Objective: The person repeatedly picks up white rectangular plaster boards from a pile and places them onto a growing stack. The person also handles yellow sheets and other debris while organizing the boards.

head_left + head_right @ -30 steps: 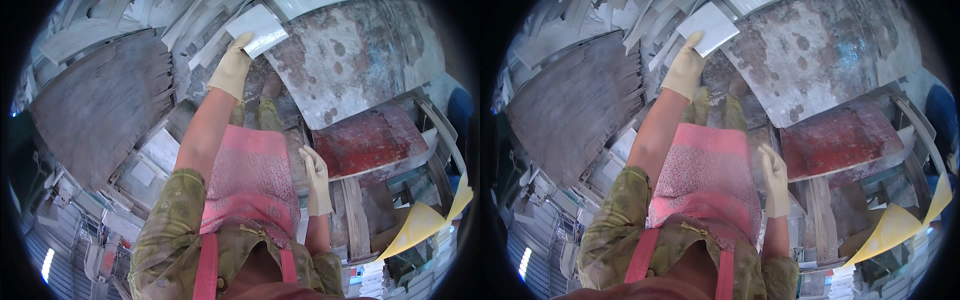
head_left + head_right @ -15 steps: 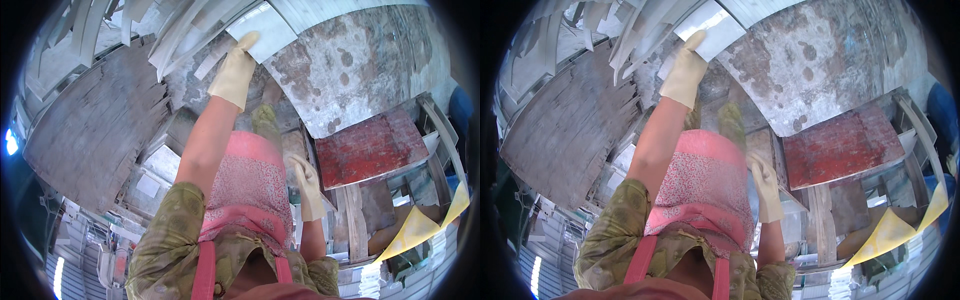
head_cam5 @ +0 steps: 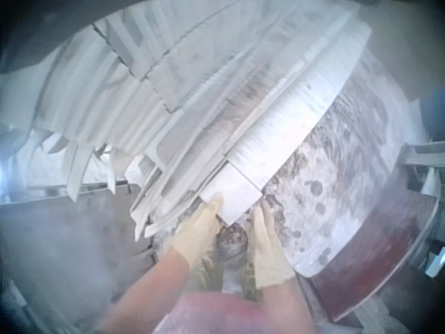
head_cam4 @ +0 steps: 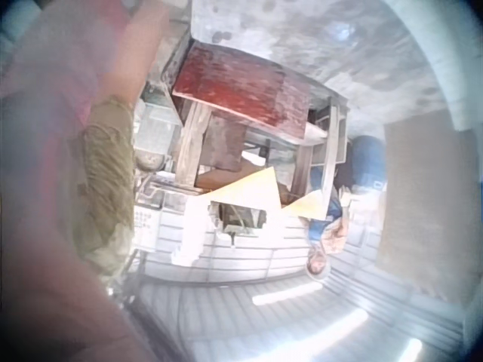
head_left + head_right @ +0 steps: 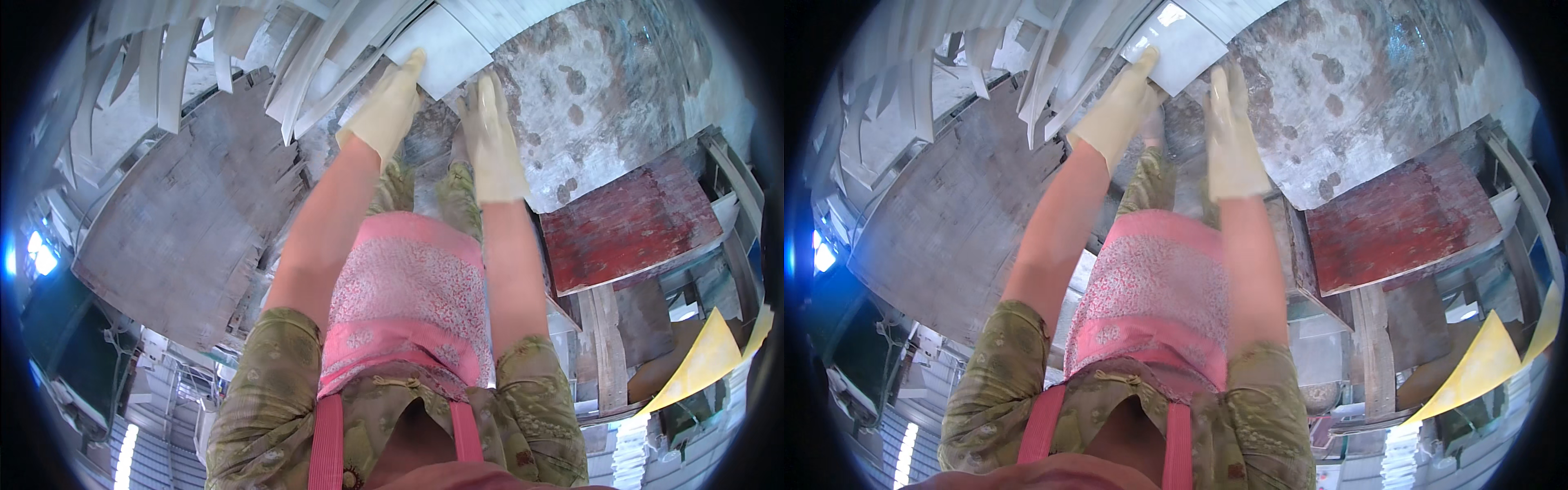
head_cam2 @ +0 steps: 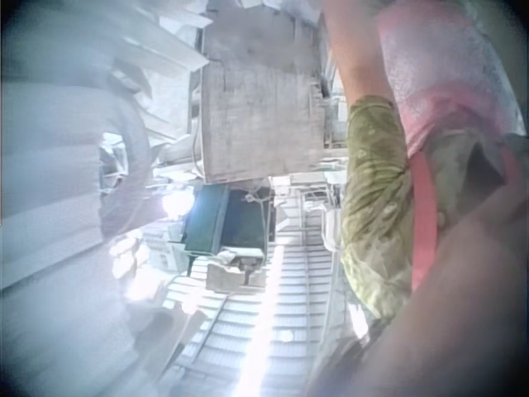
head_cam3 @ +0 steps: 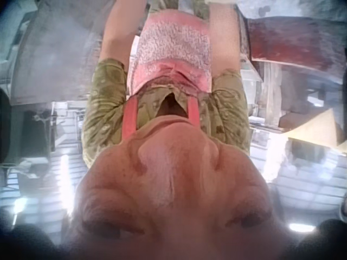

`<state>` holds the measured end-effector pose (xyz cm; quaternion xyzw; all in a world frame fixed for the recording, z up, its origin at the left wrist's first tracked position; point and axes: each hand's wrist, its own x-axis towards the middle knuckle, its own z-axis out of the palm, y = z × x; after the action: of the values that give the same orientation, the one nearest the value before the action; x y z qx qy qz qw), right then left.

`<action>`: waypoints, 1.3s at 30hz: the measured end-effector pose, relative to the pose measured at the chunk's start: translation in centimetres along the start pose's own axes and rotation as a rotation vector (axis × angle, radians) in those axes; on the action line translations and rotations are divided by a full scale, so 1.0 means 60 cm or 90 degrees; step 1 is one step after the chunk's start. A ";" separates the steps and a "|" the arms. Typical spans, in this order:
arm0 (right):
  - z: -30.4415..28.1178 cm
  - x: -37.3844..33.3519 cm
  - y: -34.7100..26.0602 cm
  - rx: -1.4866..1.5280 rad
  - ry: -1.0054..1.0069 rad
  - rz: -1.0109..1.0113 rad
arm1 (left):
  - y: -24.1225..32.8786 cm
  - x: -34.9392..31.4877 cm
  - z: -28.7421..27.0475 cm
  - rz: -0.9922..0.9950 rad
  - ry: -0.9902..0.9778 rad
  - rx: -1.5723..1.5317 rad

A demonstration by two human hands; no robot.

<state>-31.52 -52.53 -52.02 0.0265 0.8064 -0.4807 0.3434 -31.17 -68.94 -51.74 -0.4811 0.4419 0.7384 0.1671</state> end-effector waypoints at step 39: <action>0.071 -0.104 0.057 0.489 0.184 0.100 | 0.015 0.002 -0.011 0.021 0.055 -0.043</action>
<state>-23.23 -52.29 -52.25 0.2815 0.6040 -0.7101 0.2275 -31.44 -69.99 -51.50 -0.5107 0.4314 0.7341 0.1191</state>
